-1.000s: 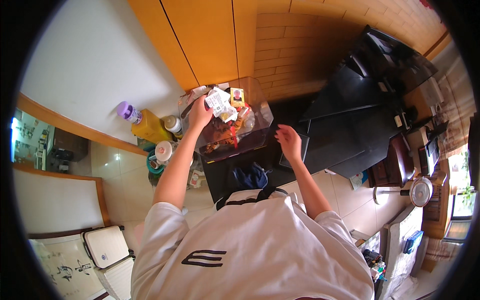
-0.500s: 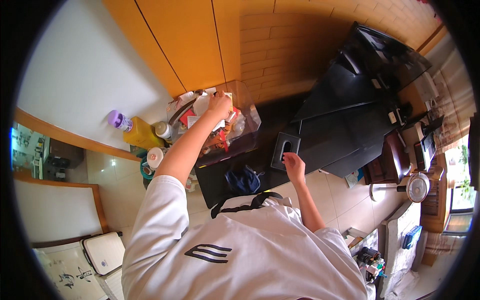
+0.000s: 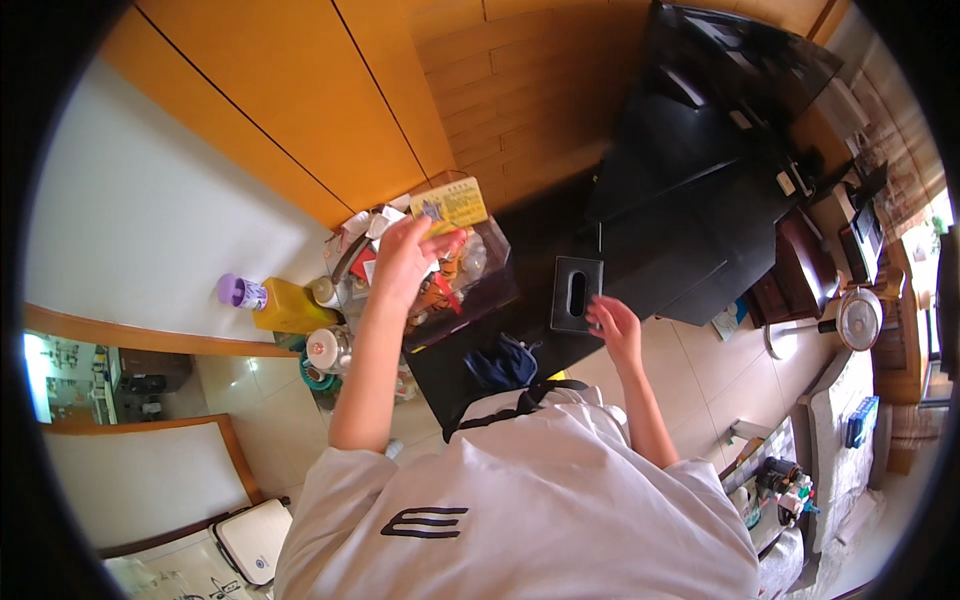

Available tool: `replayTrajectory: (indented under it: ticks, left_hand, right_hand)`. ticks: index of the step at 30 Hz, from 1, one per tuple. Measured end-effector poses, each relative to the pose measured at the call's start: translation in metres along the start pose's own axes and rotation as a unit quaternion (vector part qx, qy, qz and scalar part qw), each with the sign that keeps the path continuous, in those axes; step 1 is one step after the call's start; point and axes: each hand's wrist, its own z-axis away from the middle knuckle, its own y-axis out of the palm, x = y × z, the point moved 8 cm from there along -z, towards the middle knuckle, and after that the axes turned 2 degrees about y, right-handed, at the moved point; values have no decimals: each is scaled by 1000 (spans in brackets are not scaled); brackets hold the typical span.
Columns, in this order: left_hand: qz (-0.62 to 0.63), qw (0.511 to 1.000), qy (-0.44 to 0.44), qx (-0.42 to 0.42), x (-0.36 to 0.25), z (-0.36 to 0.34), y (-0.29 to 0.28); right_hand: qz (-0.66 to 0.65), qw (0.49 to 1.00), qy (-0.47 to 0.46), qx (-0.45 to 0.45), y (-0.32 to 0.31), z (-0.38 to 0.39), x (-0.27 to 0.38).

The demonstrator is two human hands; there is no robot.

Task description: The person rinses a glass kettle under a faucet, wipes its lid and inner rim with a cloth, and then carries the kettle to another room where they empty a tissue box.

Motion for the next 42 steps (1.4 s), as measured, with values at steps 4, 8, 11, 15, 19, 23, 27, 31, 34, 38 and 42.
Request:
replayTrajectory:
  ticks: [4,8,11,15,19,23,27,31,34,38,42]
  left_hand:
    - [-60,998,-25,20,30,48,59]
    - [-145,983,-51,100,72,76,83]
    - [-298,953,37,34,80,88,48]
    - [-436,899,28,-13,76,107,5]
    - [-450,893,4,-35,81,130,-17]
    - [-452,892,-1,-28,93,141,-6]
    - [-491,871,-33,12,103,142,22]
    - [-493,869,20,-27,92,146,20]
    - [-497,861,58,-94,78,155,-6]
    - [-523,825,62,-204,62,153,-64]
    - [-607,731,136,-282,39,110,-98]
  right_hand:
    - [-72,986,-54,137,76,20,103]
    - [27,981,-110,156,98,23,119]
    - [-52,990,-30,129,73,10,75]
    - [-104,984,139,-39,-33,-4,-60]
    - [-154,943,230,-184,-127,-4,-146]
    - [-207,952,145,-172,-169,-52,-126]
    - [-250,926,198,-203,-183,-88,-129]
    - [-215,927,237,-197,-191,-85,-203]
    - [-13,946,295,-133,-192,-60,-271]
    - [72,923,377,-8,-190,17,-363]
    - [540,798,186,195,-239,27,-397]
